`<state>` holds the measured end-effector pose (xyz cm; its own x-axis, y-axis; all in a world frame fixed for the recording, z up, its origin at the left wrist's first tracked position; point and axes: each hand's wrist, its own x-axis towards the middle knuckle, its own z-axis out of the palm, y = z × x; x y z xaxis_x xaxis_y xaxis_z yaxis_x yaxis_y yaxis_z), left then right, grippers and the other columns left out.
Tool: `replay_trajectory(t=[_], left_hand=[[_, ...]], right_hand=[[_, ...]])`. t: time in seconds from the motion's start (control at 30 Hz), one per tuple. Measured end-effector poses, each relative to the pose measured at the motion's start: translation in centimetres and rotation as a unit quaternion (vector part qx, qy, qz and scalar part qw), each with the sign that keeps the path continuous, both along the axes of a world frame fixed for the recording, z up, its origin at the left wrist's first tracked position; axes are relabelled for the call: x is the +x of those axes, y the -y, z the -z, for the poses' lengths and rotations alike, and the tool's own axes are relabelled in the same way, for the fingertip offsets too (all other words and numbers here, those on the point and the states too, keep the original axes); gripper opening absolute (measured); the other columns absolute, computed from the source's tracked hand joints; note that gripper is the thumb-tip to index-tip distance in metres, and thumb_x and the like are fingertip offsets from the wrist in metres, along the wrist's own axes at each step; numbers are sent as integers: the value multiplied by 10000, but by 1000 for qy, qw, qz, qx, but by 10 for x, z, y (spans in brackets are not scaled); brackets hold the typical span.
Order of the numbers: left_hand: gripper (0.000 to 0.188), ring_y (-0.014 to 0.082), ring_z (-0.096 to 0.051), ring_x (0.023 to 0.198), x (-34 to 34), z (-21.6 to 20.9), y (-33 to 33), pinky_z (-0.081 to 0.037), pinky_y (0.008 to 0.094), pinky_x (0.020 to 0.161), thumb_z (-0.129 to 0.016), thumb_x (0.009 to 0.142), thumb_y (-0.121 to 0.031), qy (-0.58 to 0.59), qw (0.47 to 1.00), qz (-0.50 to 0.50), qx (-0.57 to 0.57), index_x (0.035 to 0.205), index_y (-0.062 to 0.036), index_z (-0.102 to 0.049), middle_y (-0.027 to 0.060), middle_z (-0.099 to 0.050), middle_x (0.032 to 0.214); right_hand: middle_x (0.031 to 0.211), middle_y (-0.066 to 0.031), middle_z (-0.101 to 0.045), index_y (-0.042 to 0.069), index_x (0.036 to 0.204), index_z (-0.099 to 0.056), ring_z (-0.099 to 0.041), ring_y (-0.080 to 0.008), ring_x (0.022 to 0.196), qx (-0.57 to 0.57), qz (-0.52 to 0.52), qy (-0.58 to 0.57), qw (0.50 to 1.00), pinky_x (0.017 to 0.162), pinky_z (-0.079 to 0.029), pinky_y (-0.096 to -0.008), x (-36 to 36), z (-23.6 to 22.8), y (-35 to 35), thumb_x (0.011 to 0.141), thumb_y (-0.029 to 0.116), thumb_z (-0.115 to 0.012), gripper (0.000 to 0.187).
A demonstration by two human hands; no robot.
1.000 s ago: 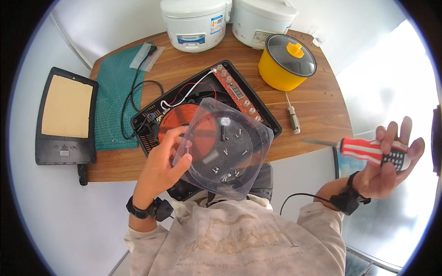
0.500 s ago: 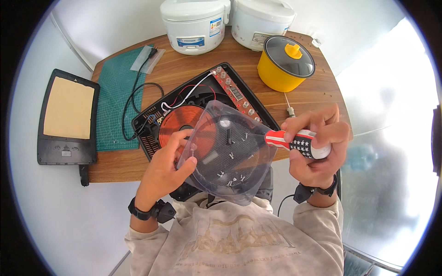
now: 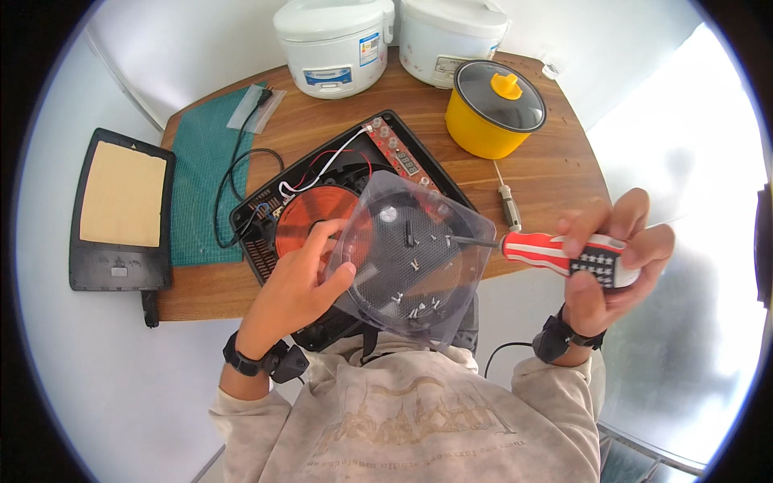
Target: The person assembles an electronic device by securing screws into a black casing containing a red fan and circuit board. They use a screwdriver to tighten the screws and handle small components from a plastic container.
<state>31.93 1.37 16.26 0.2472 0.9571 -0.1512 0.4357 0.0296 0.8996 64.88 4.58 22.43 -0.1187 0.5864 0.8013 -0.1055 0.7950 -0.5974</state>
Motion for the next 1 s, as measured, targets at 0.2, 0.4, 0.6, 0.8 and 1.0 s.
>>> replay_trajectory(t=[0.2, 0.4, 0.6, 0.8, 1.0], left_hand=[[475, 400, -702, 774, 31, -12, -37, -536, 451, 690, -599, 967, -178, -55, 992, 76, 87, 1391, -40, -433, 231, -718, 925], [423, 391, -701, 819, 95, -32, -81, -536, 467, 728, -544, 975, -158, -143, 971, 164, 95, 1358, -1, -460, 250, -707, 952], [440, 478, -655, 940, 170, -5, -130, -518, 509, 859, -539, 975, -192, -149, 950, 240, 133, 1327, 64, -472, 342, -616, 1152], [442, 428, -726, 752, 255, 21, -165, -623, 439, 660, -511, 982, -220, -157, 955, 251, 6, 1229, 146, -497, 384, -599, 1149], [606, 349, -747, 758, 307, 50, -186, -635, 383, 584, -522, 970, -224, -140, 966, 215, -21, 1436, 141, -395, 314, -625, 1245]], right_hand=[[1055, -30, -458, 182, 1074, -496, -668, -198, 848, 29, 75, -26, 996, 923, -581, -474, 53, -18, 13, 795, -18, -738, 420], [1063, -31, -480, 190, 1128, -532, -626, -193, 938, 41, 156, -47, 986, 1027, -510, -493, 102, -29, 34, 804, -19, -695, 418], [1037, -44, -490, 164, 1167, -536, -624, -213, 965, 87, 251, -10, 964, 1038, -479, -545, 157, -50, 51, 780, -4, -608, 428], [1037, -52, -481, 143, 1178, -521, -652, -233, 940, 79, 322, 2, 943, 997, -514, -562, 167, -43, 61, 778, -10, -621, 440], [1015, -41, -461, 143, 1167, -510, -662, -229, 909, 73, 322, 0, 944, 954, -553, -533, 178, -36, 65, 793, 19, -690, 434]])
